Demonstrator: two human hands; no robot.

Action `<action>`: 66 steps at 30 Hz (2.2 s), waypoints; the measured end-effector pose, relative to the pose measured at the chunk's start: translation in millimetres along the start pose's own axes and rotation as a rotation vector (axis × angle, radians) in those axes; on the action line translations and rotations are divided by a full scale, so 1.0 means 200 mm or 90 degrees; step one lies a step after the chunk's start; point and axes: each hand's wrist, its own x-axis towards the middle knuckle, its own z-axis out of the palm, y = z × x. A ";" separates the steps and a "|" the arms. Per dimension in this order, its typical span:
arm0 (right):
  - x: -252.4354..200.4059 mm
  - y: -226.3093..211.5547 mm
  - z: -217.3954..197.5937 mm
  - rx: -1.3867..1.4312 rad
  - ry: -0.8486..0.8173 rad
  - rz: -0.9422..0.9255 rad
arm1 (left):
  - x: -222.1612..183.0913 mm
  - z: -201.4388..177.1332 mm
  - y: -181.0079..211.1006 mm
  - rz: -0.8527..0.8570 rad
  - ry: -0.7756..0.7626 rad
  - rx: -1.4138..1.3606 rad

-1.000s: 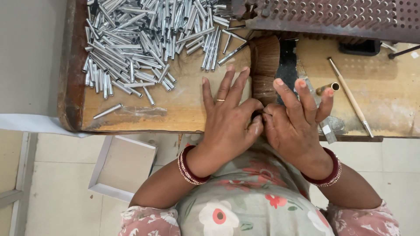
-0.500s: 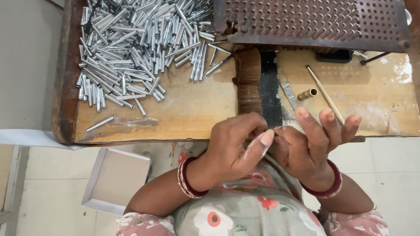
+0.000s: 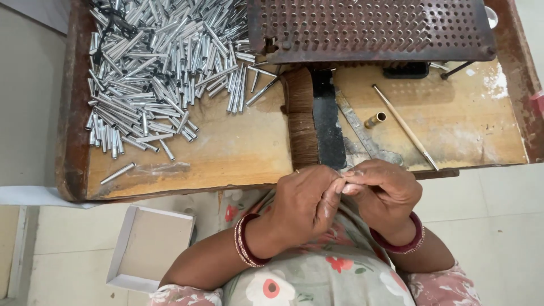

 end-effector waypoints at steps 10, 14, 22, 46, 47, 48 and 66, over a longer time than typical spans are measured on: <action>0.19 -0.27 -0.06 -0.478 -0.185 -0.097 | -0.01 -0.02 0.02 -0.056 0.037 -0.050; -0.02 -0.03 -0.03 -0.018 -0.067 0.014 | -0.02 0.05 0.02 -0.062 -0.002 -0.103; 0.01 0.12 -0.13 -0.001 0.168 0.022 | -0.05 0.07 -0.03 -0.133 -0.052 -0.049; 0.39 0.09 -0.34 -0.365 -0.104 0.127 | 0.53 0.32 -0.31 -0.103 -0.326 0.341; 0.41 0.05 -0.33 -0.429 -0.118 0.071 | 0.54 0.30 -0.29 -0.072 -0.280 0.327; 0.42 0.00 -0.33 -0.493 -0.131 0.015 | 0.54 0.27 -0.26 -0.041 -0.235 0.313; 0.31 0.27 -0.26 -0.479 -0.017 -0.011 | 0.14 -0.18 -0.04 -0.008 0.147 0.080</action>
